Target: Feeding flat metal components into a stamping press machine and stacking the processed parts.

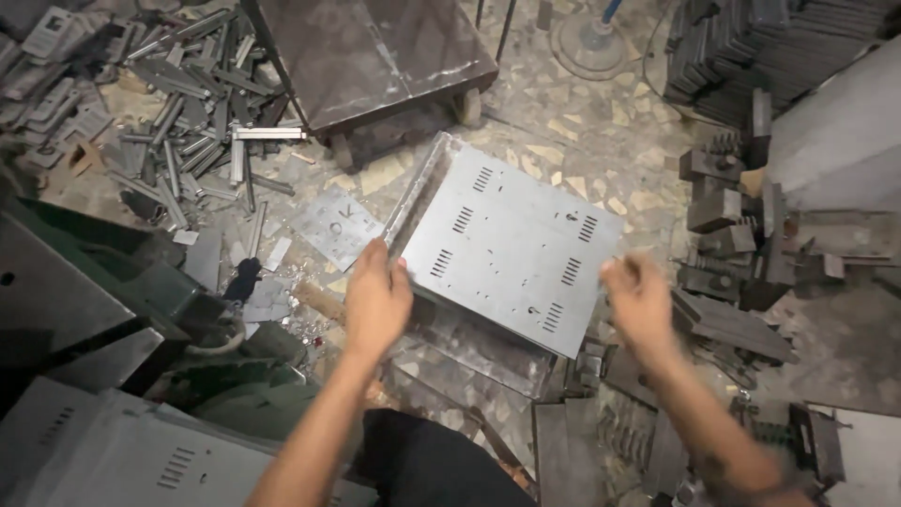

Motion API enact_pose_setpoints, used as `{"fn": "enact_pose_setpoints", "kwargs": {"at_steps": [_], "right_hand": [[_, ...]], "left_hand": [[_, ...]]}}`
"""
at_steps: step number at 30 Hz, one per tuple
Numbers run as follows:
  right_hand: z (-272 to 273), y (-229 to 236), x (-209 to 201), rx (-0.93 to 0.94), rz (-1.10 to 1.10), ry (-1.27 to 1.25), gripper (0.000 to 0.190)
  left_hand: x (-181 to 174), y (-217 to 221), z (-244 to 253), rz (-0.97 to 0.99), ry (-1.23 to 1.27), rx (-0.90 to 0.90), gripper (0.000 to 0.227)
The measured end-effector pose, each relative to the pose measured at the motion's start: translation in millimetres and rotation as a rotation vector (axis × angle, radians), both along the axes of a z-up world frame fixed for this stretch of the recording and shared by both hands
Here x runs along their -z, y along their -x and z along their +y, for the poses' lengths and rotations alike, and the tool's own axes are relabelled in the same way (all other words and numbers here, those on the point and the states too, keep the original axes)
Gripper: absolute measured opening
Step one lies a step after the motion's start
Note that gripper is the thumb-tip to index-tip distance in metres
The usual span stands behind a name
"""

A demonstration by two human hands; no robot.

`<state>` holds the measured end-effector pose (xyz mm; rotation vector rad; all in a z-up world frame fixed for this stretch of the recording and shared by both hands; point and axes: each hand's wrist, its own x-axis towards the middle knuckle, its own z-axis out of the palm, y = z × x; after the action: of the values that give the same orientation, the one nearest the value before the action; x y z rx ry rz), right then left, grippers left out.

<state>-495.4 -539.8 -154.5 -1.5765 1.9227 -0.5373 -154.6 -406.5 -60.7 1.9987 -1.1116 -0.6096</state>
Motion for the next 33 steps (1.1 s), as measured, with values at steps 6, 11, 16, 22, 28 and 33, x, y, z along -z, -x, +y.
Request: {"fn": "enact_pose_setpoints", "kwargs": {"at_steps": [6, 11, 16, 22, 28, 33], "right_hand": [[61, -72, -83, 0.127, -0.654, -0.146, 0.046], [62, -78, -86, 0.185, -0.67, -0.145, 0.035], [61, -82, -99, 0.196, -0.685, -0.137, 0.025], [-8, -64, -61, -0.208, 0.075, 0.125, 0.076], [-99, -61, -34, -0.493, 0.333, 0.204, 0.057], [-93, -86, -57, -0.495, 0.463, 0.129, 0.043]], "left_hand": [[63, -28, -30, -0.119, -0.361, 0.18, 0.042], [27, -22, -25, -0.044, -0.348, 0.191, 0.042], [33, -19, -19, 0.038, -0.346, 0.201, 0.046], [9, 33, 14, 0.636, -0.282, -0.323, 0.07], [2, 111, 29, 1.256, -0.335, -0.416, 0.036], [3, 136, 19, 1.609, -0.135, -0.319, 0.034]]}}
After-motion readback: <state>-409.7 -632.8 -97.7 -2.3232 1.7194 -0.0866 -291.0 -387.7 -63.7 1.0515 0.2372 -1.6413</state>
